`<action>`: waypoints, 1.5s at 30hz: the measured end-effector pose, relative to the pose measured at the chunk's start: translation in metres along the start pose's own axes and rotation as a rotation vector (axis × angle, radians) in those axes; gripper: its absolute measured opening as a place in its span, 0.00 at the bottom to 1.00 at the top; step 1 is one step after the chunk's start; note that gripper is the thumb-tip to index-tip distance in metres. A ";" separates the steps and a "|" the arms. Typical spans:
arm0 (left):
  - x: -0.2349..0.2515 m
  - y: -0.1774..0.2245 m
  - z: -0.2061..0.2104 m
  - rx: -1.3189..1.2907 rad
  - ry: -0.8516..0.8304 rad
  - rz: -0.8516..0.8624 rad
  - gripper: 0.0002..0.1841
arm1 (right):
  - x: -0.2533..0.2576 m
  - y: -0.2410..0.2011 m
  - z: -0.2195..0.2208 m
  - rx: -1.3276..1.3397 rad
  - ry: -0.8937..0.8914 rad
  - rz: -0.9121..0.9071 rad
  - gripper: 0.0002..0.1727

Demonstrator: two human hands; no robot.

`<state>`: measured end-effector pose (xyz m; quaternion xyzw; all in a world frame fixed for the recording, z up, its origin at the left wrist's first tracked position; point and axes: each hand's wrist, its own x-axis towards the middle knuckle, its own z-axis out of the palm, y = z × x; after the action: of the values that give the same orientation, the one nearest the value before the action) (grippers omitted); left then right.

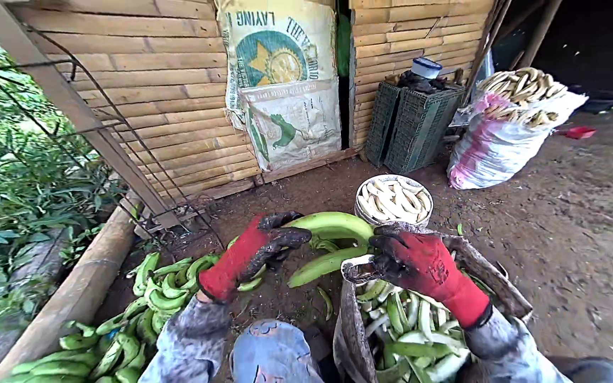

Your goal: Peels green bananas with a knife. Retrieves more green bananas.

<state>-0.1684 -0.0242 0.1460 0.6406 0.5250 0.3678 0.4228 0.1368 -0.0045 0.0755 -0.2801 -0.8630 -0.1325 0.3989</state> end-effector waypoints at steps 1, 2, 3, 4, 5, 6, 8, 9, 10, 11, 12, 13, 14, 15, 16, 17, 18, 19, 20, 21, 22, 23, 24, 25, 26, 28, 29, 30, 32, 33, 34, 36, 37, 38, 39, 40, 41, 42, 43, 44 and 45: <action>0.000 0.009 0.008 0.059 0.051 0.102 0.09 | -0.004 0.000 -0.014 -0.010 0.022 0.063 0.23; 0.002 0.013 0.016 0.113 0.115 0.207 0.15 | -0.012 0.002 -0.026 -0.002 0.047 0.156 0.22; 0.002 0.011 0.026 0.123 0.193 0.298 0.20 | -0.022 0.004 -0.036 0.013 0.077 0.261 0.22; 0.001 0.006 0.039 0.044 0.292 0.371 0.24 | -0.033 0.007 -0.044 0.025 0.100 0.368 0.22; -0.002 -0.002 0.061 -0.113 0.411 0.414 0.27 | -0.043 0.009 -0.052 0.015 0.116 0.454 0.22; -0.008 -0.009 0.091 -0.311 0.526 0.406 0.28 | -0.053 0.009 -0.059 -0.019 0.119 0.512 0.23; -0.025 -0.027 0.166 -0.681 0.610 0.235 0.28 | -0.067 0.007 -0.070 -0.119 0.107 0.555 0.24; -0.035 -0.038 0.203 -0.835 0.533 0.084 0.27 | -0.072 0.005 -0.073 -0.159 0.109 0.571 0.25; -0.041 -0.048 0.235 -0.969 0.392 -0.101 0.26 | -0.077 0.003 -0.073 -0.173 0.127 0.603 0.25; -0.043 -0.058 0.261 -1.072 0.221 -0.257 0.26 | -0.082 0.002 -0.072 -0.149 0.167 0.659 0.26; -0.041 -0.064 0.281 -1.140 0.075 -0.345 0.30 | -0.087 0.000 -0.070 -0.083 0.228 0.750 0.27; -0.035 -0.069 0.295 -1.170 -0.014 -0.340 0.32 | -0.092 -0.003 -0.068 0.025 0.302 0.879 0.27; -0.026 -0.070 0.304 -1.140 -0.015 -0.258 0.31 | -0.096 -0.007 -0.063 0.167 0.390 1.020 0.23; -0.016 -0.064 0.308 -1.070 0.086 -0.142 0.28 | -0.099 -0.011 -0.058 0.342 0.482 1.147 0.20; -0.006 -0.058 0.304 -0.965 0.193 -0.031 0.30 | -0.104 -0.016 -0.053 0.507 0.550 1.244 0.17; 0.003 -0.051 0.295 -0.831 0.267 0.047 0.34 | -0.111 -0.019 -0.047 0.605 0.572 1.314 0.15; 0.012 -0.045 0.281 -0.665 0.300 0.083 0.36 | -0.120 -0.018 -0.041 0.608 0.531 1.371 0.16; 0.021 -0.041 0.267 -0.468 0.301 0.090 0.37 | -0.131 -0.015 -0.038 0.537 0.424 1.404 0.21; 0.031 -0.043 0.256 -0.239 0.264 0.061 0.38 | -0.143 -0.012 -0.040 0.462 0.275 1.410 0.32; 0.042 -0.051 0.250 -0.006 0.197 -0.003 0.40 | -0.155 -0.008 -0.041 0.410 0.162 1.404 0.39; 0.052 -0.059 0.249 0.212 0.109 -0.084 0.42 | -0.164 -0.006 -0.042 0.373 0.091 1.407 0.39; 0.059 -0.064 0.251 0.396 0.017 -0.163 0.43 | -0.171 -0.007 -0.043 0.348 0.052 1.399 0.35; 0.063 -0.067 0.254 0.532 -0.046 -0.232 0.44 | -0.176 -0.010 -0.043 0.337 0.024 1.379 0.31; 0.067 -0.068 0.257 0.614 -0.088 -0.282 0.43 | -0.180 -0.015 -0.042 0.344 -0.018 1.360 0.28; 0.072 -0.068 0.259 0.653 -0.125 -0.317 0.41 | -0.182 -0.022 -0.040 0.395 -0.080 1.361 0.27; 0.082 -0.067 0.262 0.685 -0.165 -0.332 0.39 | -0.185 -0.037 -0.029 0.511 -0.242 1.394 0.24; 0.087 -0.065 0.263 0.713 -0.191 -0.340 0.38 | -0.184 -0.043 -0.021 0.550 -0.334 1.421 0.23; 0.093 -0.063 0.262 0.744 -0.221 -0.349 0.37 | -0.183 -0.048 -0.013 0.564 -0.405 1.438 0.22; 0.104 -0.059 0.261 0.790 -0.288 -0.386 0.35 | -0.179 -0.055 -0.002 0.521 -0.456 1.441 0.23; 0.107 -0.058 0.260 0.799 -0.307 -0.399 0.34 | -0.177 -0.058 0.001 0.504 -0.444 1.436 0.23; 0.110 -0.058 0.259 0.795 -0.319 -0.406 0.33 | -0.173 -0.060 0.001 0.503 -0.432 1.438 0.23; 0.111 -0.061 0.258 0.777 -0.320 -0.404 0.33 | -0.170 -0.061 0.000 0.516 -0.444 1.449 0.22; 0.110 -0.063 0.258 0.769 -0.316 -0.398 0.34 | -0.169 -0.062 0.000 0.525 -0.456 1.456 0.22; 0.110 -0.064 0.257 0.761 -0.315 -0.390 0.34 | -0.169 -0.062 0.000 0.533 -0.470 1.460 0.22; 0.109 -0.066 0.257 0.756 -0.315 -0.385 0.34 | -0.168 -0.062 0.000 0.528 -0.498 1.465 0.23; 0.109 -0.068 0.257 0.751 -0.316 -0.384 0.34 | -0.166 -0.063 0.000 0.511 -0.532 1.470 0.23; 0.109 -0.070 0.257 0.750 -0.315 -0.385 0.34 | -0.162 -0.062 0.001 0.486 -0.573 1.472 0.23; 0.108 -0.072 0.257 0.747 -0.308 -0.384 0.34 | -0.158 -0.060 0.003 0.459 -0.629 1.478 0.23; 0.106 -0.074 0.259 0.741 -0.300 -0.382 0.35 | -0.154 -0.057 0.006 0.436 -0.685 1.487 0.24; 0.105 -0.077 0.259 0.727 -0.288 -0.380 0.35 | -0.150 -0.055 0.010 0.411 -0.733 1.492 0.25; 0.105 -0.079 0.258 0.718 -0.276 -0.377 0.35 | -0.148 -0.054 0.013 0.386 -0.750 1.494 0.25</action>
<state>0.0574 0.0465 -0.0204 0.6830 0.6662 -0.0114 0.2992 0.1743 -0.0984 -0.0465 -0.7276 -0.5346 0.4155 0.1104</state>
